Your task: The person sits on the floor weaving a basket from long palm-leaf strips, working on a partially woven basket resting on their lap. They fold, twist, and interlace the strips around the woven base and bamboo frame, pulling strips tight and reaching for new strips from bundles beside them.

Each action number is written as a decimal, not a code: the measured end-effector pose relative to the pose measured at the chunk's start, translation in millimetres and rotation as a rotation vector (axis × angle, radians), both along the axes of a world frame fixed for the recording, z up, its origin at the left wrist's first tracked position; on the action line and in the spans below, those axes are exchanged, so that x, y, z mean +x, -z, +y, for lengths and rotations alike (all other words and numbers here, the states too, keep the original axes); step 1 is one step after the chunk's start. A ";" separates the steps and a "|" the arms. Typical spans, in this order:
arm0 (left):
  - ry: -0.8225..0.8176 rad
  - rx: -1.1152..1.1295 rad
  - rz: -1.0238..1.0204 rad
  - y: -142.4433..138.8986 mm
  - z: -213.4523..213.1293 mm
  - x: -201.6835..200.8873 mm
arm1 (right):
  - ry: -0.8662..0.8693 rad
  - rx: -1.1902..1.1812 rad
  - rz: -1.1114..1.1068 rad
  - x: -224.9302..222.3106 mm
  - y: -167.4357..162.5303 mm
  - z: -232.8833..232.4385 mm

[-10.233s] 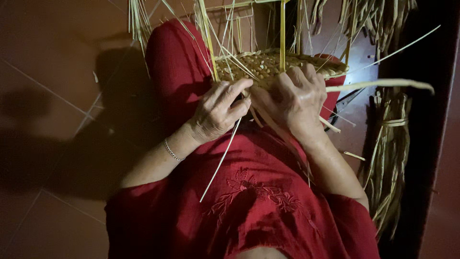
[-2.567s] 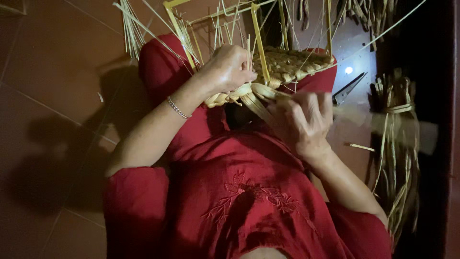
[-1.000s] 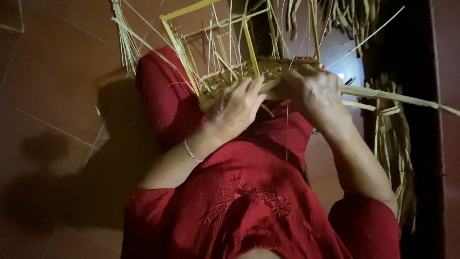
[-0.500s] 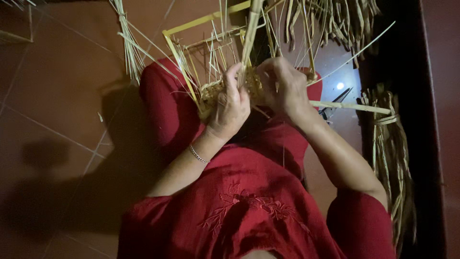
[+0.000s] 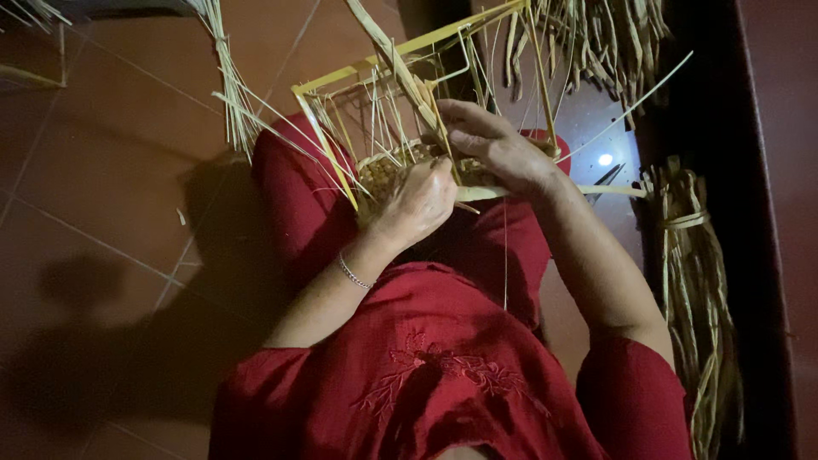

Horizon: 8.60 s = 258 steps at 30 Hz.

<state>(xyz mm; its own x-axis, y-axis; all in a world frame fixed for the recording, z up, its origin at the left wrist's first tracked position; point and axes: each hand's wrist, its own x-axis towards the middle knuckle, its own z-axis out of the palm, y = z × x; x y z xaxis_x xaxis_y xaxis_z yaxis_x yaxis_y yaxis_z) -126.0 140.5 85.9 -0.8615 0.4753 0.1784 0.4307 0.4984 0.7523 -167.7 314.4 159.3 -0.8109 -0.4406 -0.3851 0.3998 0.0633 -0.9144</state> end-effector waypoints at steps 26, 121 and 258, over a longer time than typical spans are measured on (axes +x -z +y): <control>0.012 -0.037 0.350 -32.5 -29.2 42.3 | 0.311 0.070 0.428 79.5 17.2 19.9; -0.103 -0.137 -0.126 -101.3 -16.1 -183.7 | 0.676 -0.395 0.112 150.0 41.2 13.0; -0.022 -0.234 0.785 -12.1 -47.7 59.1 | 0.412 0.305 0.383 176.3 41.2 34.5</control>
